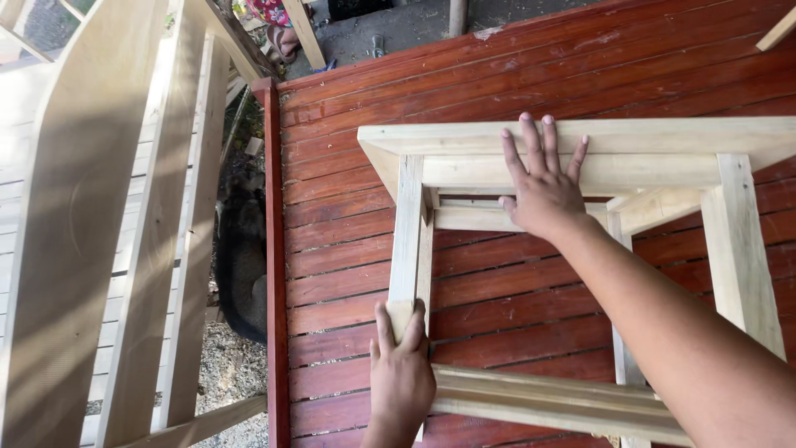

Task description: The person sands a wooden stool frame resting upside down on a slatted deck, rubbing sandpaper along the legs and rails by hand. They rotate and reposition the frame to reach different sides and continue sanding the wood surfaces.

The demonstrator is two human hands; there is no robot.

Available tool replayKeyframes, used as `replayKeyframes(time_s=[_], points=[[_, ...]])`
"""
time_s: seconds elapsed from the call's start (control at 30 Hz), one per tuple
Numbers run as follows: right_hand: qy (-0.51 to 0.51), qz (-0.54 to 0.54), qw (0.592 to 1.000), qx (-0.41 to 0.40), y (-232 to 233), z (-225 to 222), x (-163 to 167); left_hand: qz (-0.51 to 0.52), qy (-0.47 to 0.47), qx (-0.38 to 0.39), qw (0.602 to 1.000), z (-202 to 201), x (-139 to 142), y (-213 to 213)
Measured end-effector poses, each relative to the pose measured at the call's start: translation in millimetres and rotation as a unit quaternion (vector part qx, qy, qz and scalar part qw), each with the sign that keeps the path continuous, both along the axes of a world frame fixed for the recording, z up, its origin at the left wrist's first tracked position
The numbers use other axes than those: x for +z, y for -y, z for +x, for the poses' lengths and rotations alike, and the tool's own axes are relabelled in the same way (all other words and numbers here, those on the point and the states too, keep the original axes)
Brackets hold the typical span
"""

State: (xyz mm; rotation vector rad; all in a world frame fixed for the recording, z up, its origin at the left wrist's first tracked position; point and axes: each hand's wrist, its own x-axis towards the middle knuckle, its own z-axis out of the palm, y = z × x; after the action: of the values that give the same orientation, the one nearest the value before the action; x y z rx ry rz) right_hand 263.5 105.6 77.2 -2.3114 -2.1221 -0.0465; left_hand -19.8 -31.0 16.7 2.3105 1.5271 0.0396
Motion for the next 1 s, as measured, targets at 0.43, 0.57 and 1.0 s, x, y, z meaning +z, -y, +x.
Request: replayKeyframes(time_s=[0.43, 0.57, 1.0], points=[[-0.012, 0.005, 1.0, 0.005, -4.3, -0.7, -12.1, 0.105, -0.145, 0.002, 0.984, 81.3, 12.8, -149.5], [-0.01, -0.023, 1.0, 0.001, -4.0, -3.6, -4.6, 0.095, -0.296, -0.055, 0.949, 46.1, 3.0, -69.7], [-0.043, -0.019, 0.999, 0.017, -1.6, -1.0, -3.1, 0.028, -0.431, -0.144, 0.89, 69.8, 19.6, -109.1]])
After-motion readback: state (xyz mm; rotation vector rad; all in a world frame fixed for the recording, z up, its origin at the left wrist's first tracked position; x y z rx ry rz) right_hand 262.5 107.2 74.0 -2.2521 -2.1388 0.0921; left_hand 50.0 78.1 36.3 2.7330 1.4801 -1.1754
